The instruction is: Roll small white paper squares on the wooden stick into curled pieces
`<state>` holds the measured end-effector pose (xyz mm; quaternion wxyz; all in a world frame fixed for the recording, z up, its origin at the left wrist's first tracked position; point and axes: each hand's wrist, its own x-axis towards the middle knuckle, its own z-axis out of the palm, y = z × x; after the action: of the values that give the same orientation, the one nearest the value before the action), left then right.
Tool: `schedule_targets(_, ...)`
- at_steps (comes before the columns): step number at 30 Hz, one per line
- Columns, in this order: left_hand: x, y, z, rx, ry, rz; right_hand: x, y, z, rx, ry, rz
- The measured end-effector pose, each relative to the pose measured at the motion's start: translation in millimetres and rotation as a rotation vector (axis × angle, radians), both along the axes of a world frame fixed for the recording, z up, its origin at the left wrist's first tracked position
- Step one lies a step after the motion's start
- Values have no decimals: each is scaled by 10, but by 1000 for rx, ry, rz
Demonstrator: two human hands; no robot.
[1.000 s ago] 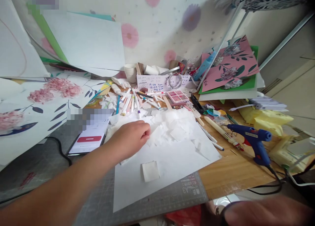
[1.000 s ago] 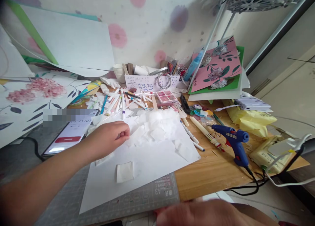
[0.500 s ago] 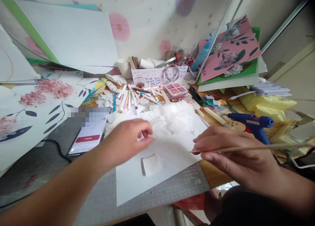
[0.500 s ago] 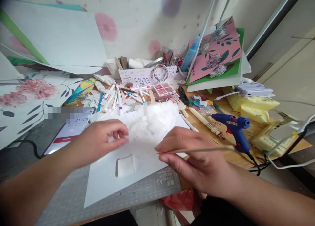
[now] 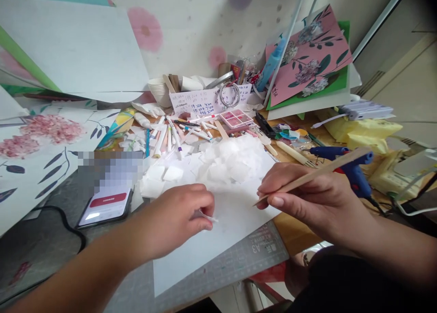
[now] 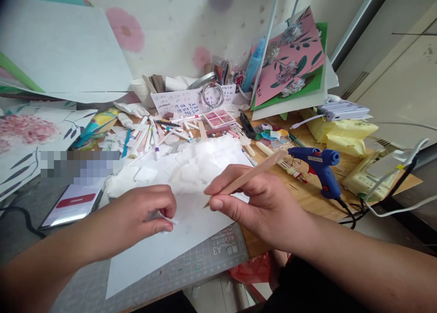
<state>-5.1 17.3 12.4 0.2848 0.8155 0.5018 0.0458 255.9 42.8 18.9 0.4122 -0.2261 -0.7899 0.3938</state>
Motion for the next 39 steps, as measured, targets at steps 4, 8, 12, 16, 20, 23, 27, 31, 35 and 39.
schedule_targets(4, 11, -32, 48, 34, -317, 128, -69, -11, -30, -289, 145, 33)
schedule_targets(8, 37, -86, 30, 38, -479, 199, -162, -7, -38, -488, 287, 83)
schedule_targets(12, 31, -111, -7, 144, -560, 200, -250, -21, -19, -525, 323, 102)
schedule_targets(16, 6, -121, -33, 281, -597, 146, -304, -48, 6, -514, 281, 77)
schedule_targets(20, 7, -125, -65, 324, -654, 134, -318, -62, 16, -476, 230, 52)
schedule_targets(23, 29, -129, -52, 341, -628, 139, -322, -67, 19, -446, 205, 43)
schedule_targets(27, 57, -155, 10, 353, -476, 170, -339, -82, 28, -438, 201, 25)
schedule_targets(31, 72, -177, 30, 402, -354, 176, -368, -99, 26, -431, 236, 11)
schedule_targets(35, 70, -176, -3, 467, -355, 135, -389, -107, -1, -418, 230, 5)
schedule_targets(39, 47, -140, -8, 378, -368, 100, -377, -74, -13, -361, 181, -30)
